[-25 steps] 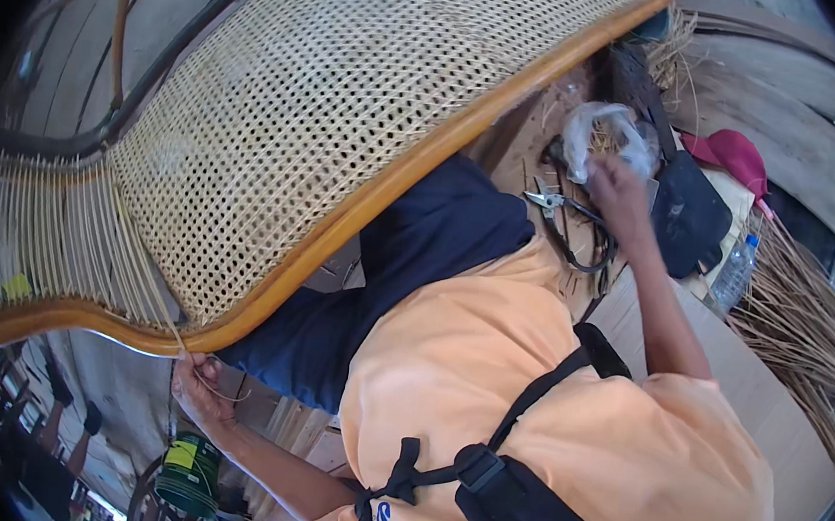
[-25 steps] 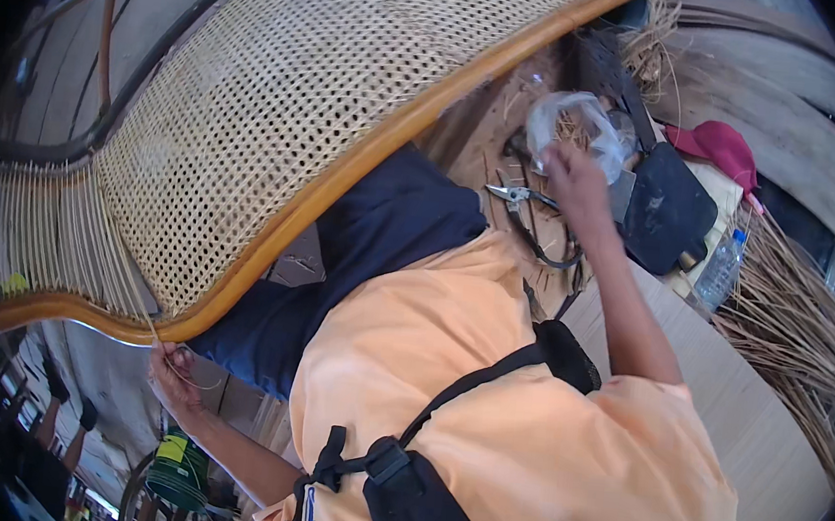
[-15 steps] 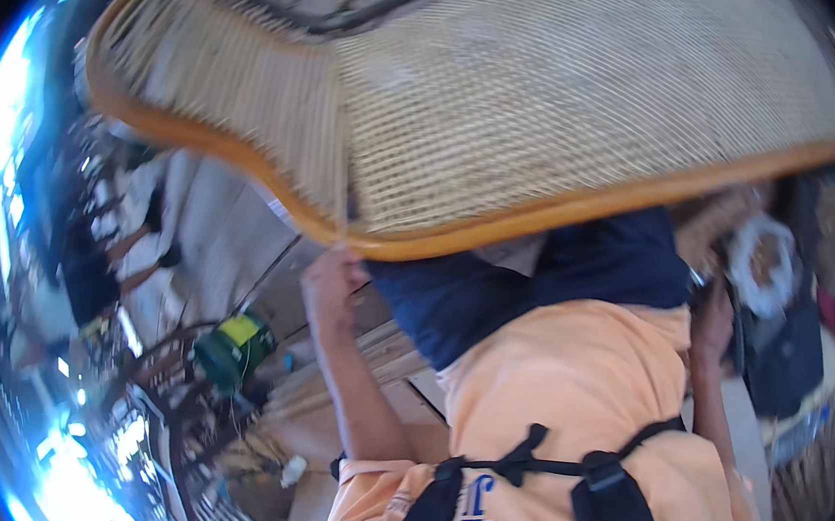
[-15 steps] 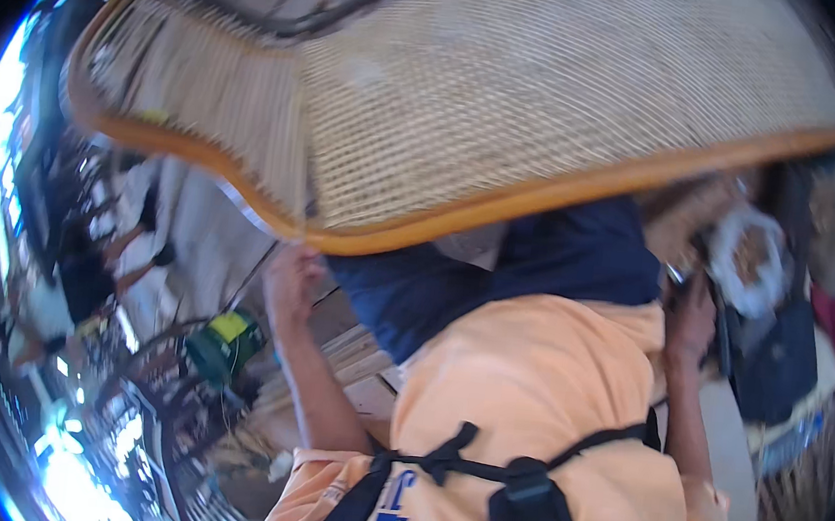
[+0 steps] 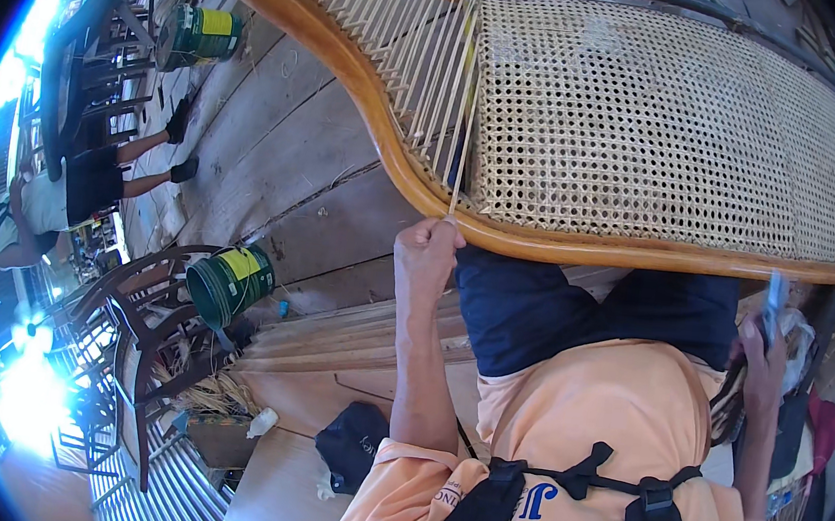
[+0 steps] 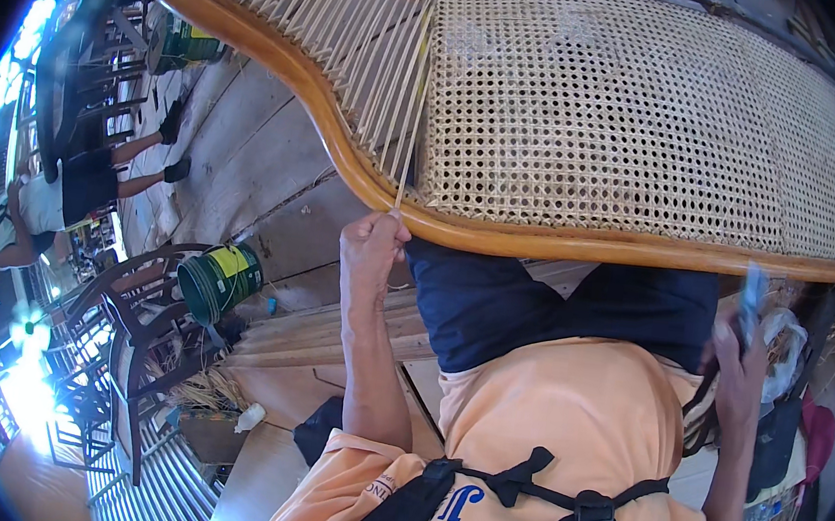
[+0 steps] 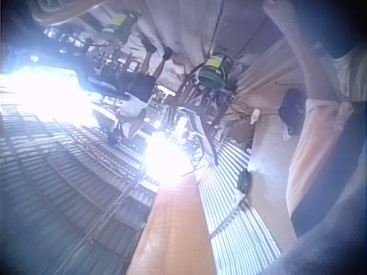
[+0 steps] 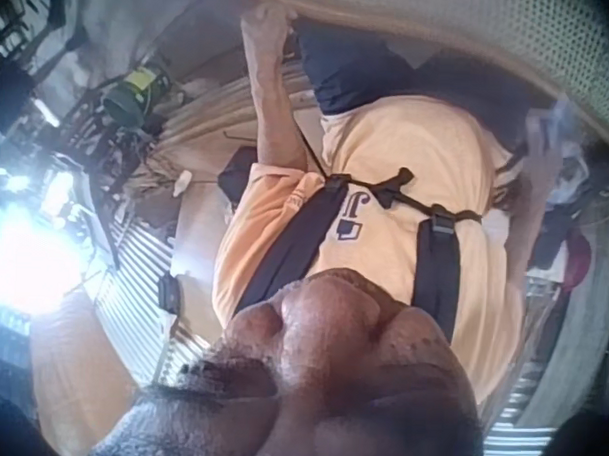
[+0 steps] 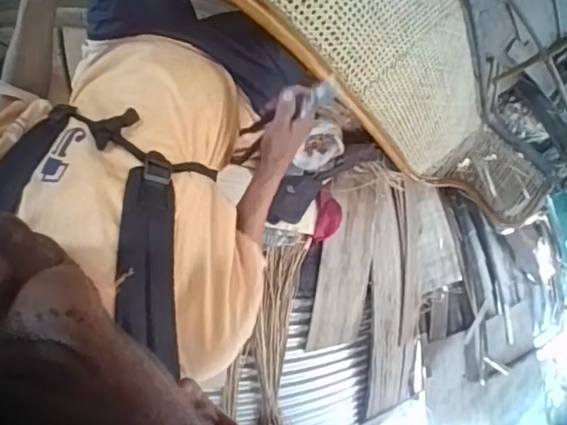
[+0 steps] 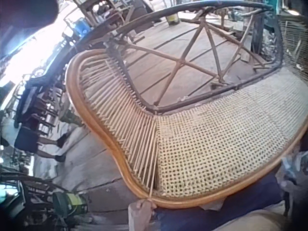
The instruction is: Weaving or repairing the rattan seat of a chair using long strips of material and small tools.
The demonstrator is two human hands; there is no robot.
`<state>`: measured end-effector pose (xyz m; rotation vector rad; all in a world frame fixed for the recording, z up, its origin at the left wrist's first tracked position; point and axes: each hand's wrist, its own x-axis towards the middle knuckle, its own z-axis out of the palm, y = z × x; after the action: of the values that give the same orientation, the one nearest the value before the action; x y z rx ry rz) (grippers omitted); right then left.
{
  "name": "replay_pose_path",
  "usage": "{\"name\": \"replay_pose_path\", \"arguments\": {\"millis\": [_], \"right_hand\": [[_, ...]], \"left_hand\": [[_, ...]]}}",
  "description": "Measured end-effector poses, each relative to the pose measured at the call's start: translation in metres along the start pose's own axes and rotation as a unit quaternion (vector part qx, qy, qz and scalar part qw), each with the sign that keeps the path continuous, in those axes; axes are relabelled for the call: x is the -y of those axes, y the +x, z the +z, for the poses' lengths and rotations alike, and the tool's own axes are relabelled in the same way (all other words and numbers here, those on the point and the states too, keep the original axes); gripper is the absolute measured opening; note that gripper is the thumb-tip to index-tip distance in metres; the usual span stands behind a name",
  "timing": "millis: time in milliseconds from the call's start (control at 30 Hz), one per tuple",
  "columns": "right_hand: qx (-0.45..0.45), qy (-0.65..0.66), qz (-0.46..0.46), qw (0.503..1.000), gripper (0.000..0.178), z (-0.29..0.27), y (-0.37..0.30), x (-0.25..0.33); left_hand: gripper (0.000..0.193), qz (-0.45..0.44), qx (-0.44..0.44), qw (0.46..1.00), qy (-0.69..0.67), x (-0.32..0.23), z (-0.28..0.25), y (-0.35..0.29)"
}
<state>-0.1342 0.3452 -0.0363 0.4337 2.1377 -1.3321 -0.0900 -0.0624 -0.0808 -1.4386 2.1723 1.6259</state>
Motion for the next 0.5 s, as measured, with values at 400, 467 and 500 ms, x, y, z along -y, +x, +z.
{"name": "replay_pose_path", "arguments": {"millis": [400,467,500], "right_hand": [[0.499,-0.328,-0.069,0.799,0.064,0.220,0.090,0.137],[0.495,-0.335,-0.098,0.795,0.061,0.231,0.094,0.137],[0.488,-0.343,-0.131,0.792,0.058,0.236,0.095,0.136]], "left_hand": [[0.028,-0.080,0.006,0.993,-0.088,-0.005,-0.001,-0.002],[0.028,-0.086,0.006,0.993,-0.084,-0.006,-0.002,-0.002],[0.028,-0.087,0.006,0.993,-0.082,-0.006,-0.003,-0.002]]}}
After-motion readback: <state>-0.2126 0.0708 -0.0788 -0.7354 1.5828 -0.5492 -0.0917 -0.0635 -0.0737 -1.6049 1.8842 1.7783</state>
